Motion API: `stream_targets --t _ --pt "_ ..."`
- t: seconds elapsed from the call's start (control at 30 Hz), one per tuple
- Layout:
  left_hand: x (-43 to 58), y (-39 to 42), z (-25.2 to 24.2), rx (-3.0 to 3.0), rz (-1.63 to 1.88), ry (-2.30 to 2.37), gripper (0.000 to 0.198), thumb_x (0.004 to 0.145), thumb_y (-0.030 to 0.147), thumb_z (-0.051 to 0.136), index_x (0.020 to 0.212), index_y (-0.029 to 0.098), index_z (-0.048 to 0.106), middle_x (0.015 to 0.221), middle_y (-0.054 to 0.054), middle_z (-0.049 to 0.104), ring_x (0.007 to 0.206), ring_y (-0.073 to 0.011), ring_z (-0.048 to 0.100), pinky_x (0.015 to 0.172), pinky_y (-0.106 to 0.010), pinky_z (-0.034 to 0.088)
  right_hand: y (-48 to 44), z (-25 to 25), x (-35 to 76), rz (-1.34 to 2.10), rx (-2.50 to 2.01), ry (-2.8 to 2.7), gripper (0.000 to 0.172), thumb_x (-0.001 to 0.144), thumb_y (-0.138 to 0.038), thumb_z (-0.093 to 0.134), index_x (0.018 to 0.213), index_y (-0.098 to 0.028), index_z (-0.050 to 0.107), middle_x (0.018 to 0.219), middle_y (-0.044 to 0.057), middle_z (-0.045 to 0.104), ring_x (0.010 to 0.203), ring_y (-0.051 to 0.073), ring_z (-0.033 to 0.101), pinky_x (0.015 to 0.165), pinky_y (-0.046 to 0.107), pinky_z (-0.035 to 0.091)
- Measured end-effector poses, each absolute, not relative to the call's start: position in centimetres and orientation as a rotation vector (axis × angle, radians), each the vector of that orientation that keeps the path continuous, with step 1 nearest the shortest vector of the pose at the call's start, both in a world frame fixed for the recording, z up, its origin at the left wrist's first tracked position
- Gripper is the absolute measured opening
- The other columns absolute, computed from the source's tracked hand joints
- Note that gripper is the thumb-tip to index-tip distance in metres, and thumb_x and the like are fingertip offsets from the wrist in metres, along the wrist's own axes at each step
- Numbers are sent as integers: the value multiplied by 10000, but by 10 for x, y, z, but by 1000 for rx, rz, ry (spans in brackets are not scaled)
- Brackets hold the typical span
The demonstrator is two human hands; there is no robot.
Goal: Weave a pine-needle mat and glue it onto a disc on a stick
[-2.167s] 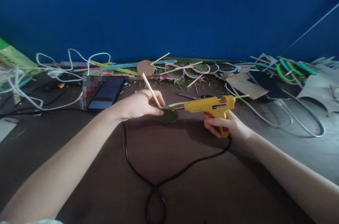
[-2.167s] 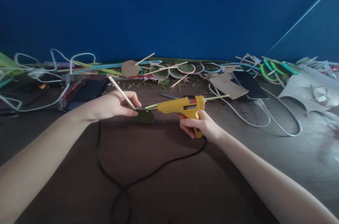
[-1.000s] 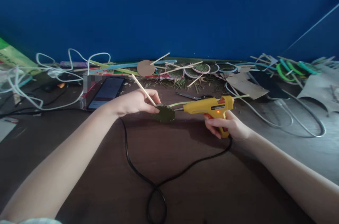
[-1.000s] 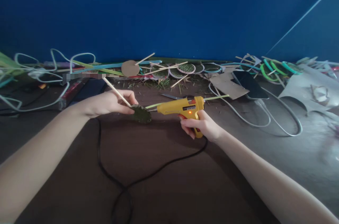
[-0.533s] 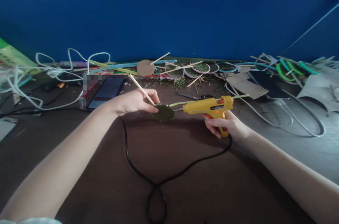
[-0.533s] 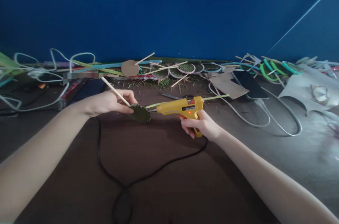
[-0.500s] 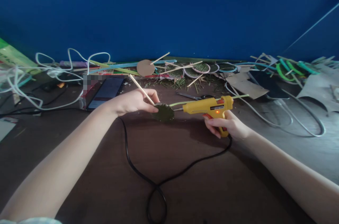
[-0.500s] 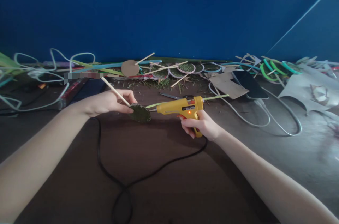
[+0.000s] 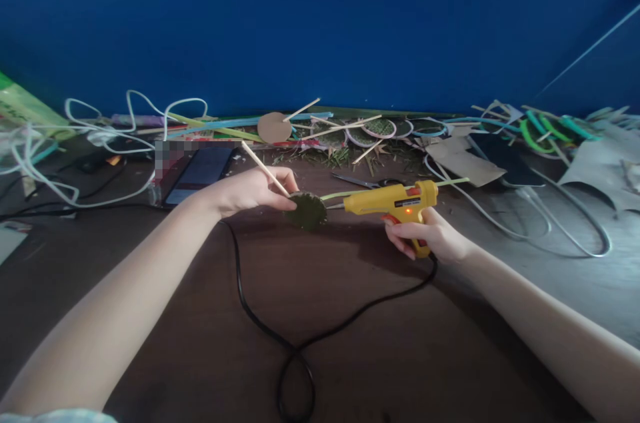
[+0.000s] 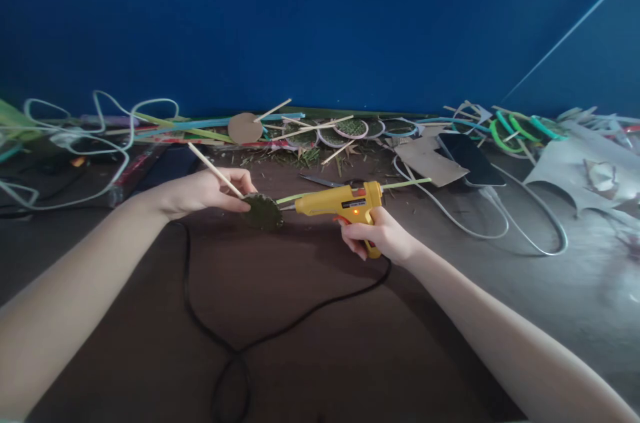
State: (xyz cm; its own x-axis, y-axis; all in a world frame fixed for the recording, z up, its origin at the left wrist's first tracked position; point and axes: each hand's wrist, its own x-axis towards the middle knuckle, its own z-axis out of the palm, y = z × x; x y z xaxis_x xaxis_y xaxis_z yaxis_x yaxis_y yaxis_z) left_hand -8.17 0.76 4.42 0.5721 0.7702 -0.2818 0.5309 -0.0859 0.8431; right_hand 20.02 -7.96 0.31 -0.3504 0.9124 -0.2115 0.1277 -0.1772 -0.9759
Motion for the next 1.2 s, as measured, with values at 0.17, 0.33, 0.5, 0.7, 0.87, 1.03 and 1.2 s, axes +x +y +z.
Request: stream_targets --t 0.17,0.33,0.5,0.7,0.87,1.03,1.2 --pt "-83 9 44 1731 291 1072 220 606 260 718 711 175 544 715 26 574 687 -119 519 638 -253 373 -79 3 200 1595 -1242 -1451 148 674 -287 572 665 -179 470 454 -48 494 351 69 411 376 227 298" --pt "-82 8 45 1706 333 1061 230 584 250 720 703 173 538 756 20 584 718 -128 541 680 -269 400 -79 3 201 1594 -1249 -1451 153 675 -293 572 660 -175 476 452 -46 496 352 69 414 374 228 296" --pt "-83 8 46 1707 366 1057 218 591 246 708 704 177 535 758 17 591 734 -138 558 719 -296 419 -80 3 201 1596 -1249 -1445 157 677 -297 577 666 -175 478 454 -48 501 354 69 415 377 226 304" --pt "-84 8 47 1711 409 1086 222 586 256 713 699 178 539 737 21 572 724 -132 536 726 -297 405 -80 3 200 1579 -1262 -1460 160 694 -301 576 678 -174 480 468 -44 509 364 70 420 397 229 330" --pt "-84 8 52 1612 518 1086 246 582 242 709 708 183 506 723 24 557 703 -123 536 667 -270 404 -80 4 199 1579 -1263 -1455 175 730 -316 584 738 -167 492 515 -37 546 379 68 457 397 212 342" --pt "-88 12 54 1459 688 1027 265 584 210 728 700 194 490 648 50 500 596 -79 481 566 -226 353 -80 9 200 1598 -1270 -1458 194 777 -324 566 816 -140 521 754 70 682 424 78 536 413 217 362" --pt "-90 15 54 1287 796 1002 274 577 191 749 705 217 508 579 69 458 533 -72 437 521 -229 331 -78 9 203 1658 -1353 -1284 239 775 -326 582 899 -124 545 794 105 697 458 103 580 356 197 359"
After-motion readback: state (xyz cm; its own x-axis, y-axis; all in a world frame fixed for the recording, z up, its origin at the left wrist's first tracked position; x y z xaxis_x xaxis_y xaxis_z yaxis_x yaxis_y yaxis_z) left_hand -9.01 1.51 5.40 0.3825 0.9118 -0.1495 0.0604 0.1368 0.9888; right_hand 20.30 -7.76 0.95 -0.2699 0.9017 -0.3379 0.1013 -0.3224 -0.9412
